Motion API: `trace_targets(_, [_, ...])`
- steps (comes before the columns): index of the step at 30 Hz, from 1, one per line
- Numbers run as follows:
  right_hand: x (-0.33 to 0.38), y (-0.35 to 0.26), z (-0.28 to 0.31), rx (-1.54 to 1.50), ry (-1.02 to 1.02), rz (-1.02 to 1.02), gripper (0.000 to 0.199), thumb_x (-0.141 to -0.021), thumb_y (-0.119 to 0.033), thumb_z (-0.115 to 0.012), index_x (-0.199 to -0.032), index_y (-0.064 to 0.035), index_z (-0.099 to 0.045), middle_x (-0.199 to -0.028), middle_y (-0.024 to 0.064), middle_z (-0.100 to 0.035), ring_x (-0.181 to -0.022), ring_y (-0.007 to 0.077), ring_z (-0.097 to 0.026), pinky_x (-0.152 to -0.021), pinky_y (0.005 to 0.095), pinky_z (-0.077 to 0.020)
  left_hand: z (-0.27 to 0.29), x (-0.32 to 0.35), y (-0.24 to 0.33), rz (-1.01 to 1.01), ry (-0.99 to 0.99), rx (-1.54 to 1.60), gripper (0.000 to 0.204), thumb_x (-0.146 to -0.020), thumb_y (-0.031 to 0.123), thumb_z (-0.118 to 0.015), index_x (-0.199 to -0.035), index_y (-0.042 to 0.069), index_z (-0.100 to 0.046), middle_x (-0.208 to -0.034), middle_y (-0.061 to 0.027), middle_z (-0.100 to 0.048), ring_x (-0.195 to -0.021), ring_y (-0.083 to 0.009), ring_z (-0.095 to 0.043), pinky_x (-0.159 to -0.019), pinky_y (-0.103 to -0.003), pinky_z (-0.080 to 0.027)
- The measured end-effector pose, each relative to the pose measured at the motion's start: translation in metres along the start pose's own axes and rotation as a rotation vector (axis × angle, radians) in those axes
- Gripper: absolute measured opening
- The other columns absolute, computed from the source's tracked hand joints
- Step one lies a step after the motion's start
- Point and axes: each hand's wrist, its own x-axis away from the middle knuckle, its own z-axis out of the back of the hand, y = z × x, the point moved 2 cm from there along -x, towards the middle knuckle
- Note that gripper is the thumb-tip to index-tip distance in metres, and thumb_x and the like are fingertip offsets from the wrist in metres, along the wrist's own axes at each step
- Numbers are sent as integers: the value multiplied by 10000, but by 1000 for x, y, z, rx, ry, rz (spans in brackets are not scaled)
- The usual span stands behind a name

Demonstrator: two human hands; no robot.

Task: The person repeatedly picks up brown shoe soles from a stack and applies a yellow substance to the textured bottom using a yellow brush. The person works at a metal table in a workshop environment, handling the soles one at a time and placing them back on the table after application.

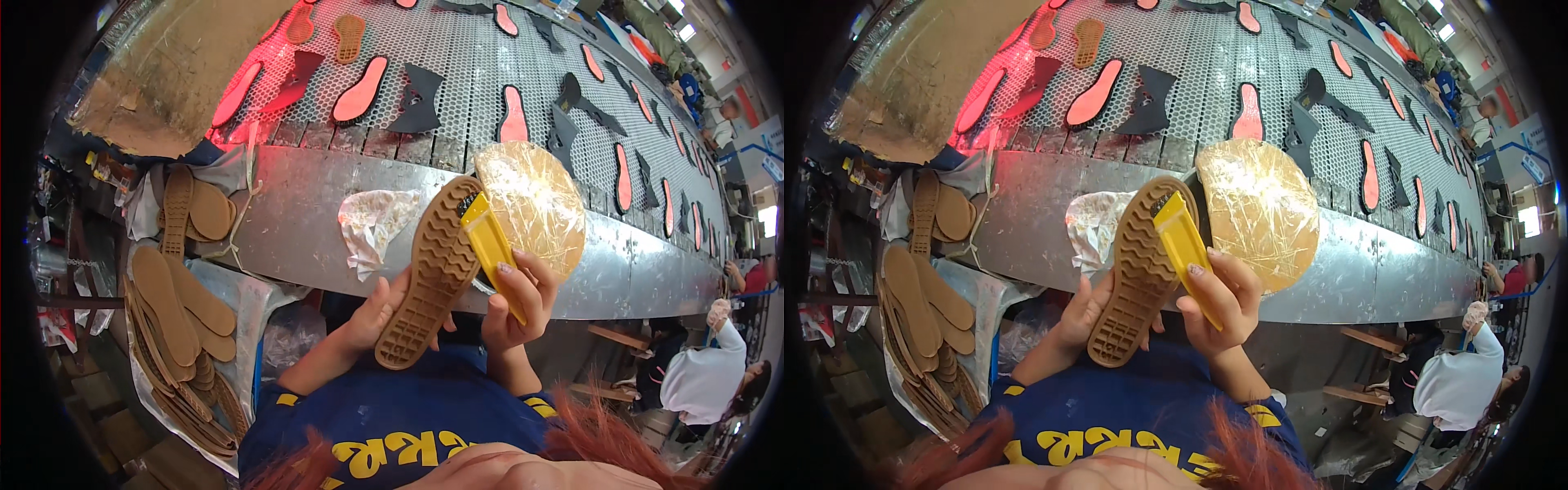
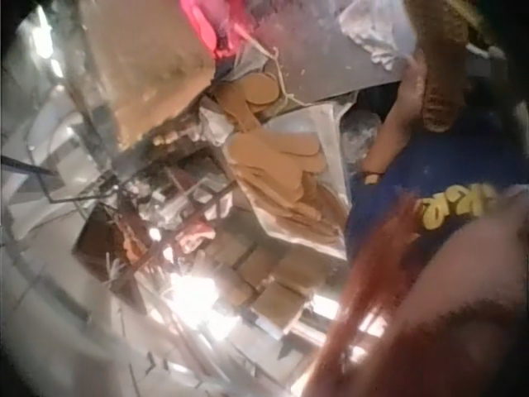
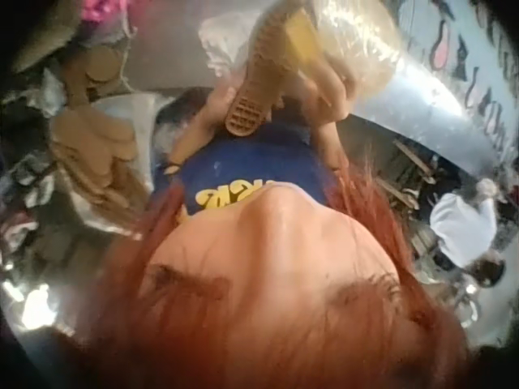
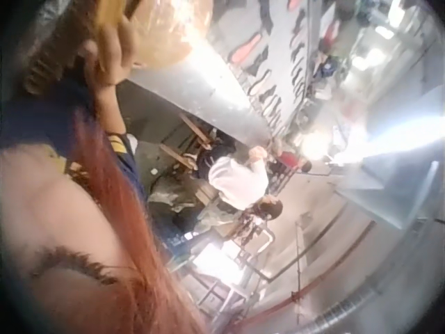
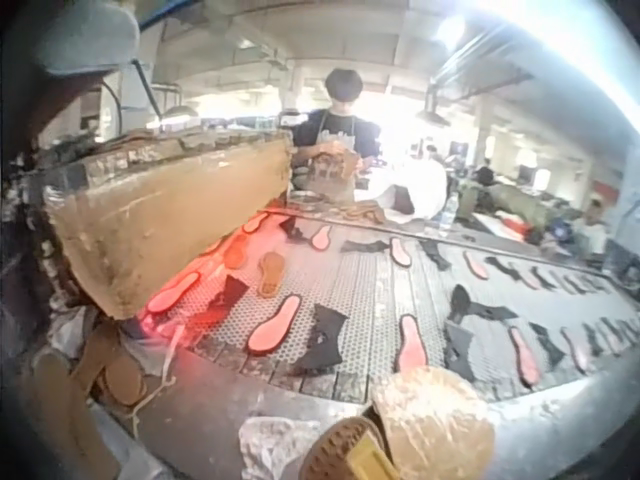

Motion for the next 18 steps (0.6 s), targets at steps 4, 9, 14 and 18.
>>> trace_targets(4, [1, 2, -6, 41, -26, 13, 340, -859, -279, -680, -1047, 2, -645, -1117, 193, -543, -914, 257, -608, -772, 310, -521, -5, 2, 3, 44, -10, -29, 885, -860, 751, -164, -1487, 129, -103, -1334, -187, -427, -1036, -305, -577, -748, -391, -551])
trace_targets(9, [0, 1, -6, 78, -52, 23, 303, -863, -233, -674, -1049, 4, -640, -1120, 198, -547, -919, 266, -608, -781, 311, -518, -8, 3, 5, 73, 16, -32, 889, -863, 747, -174, -1485, 117, -87, -1311, -186, -440, -1030, -285, -583, -737, -372, -555])
trace_targets(14, [-4, -3, -4, 78, -120, 28, 254, -846, -166, -654, -1022, 15, -629, -1090, 213, -577, -930, 291, -609, -802, 328, -509, -5, 3, 5, 73, 10, -48, 886, -866, 739, -182, -1483, 112, -72, -1288, -195, -451, -1015, -286, -589, -738, -377, -558])
trace_targets(18, [-4, -6, -2, -37, -193, 17, 246, -844, -165, -638, -994, 29, -621, -1057, 219, -603, -938, 307, -614, -802, 346, -503, -3, 3, 9, 57, 15, -40, 877, -869, 734, -179, -1479, 113, -72, -1260, -207, -464, -1001, -291, -591, -721, -382, -564])
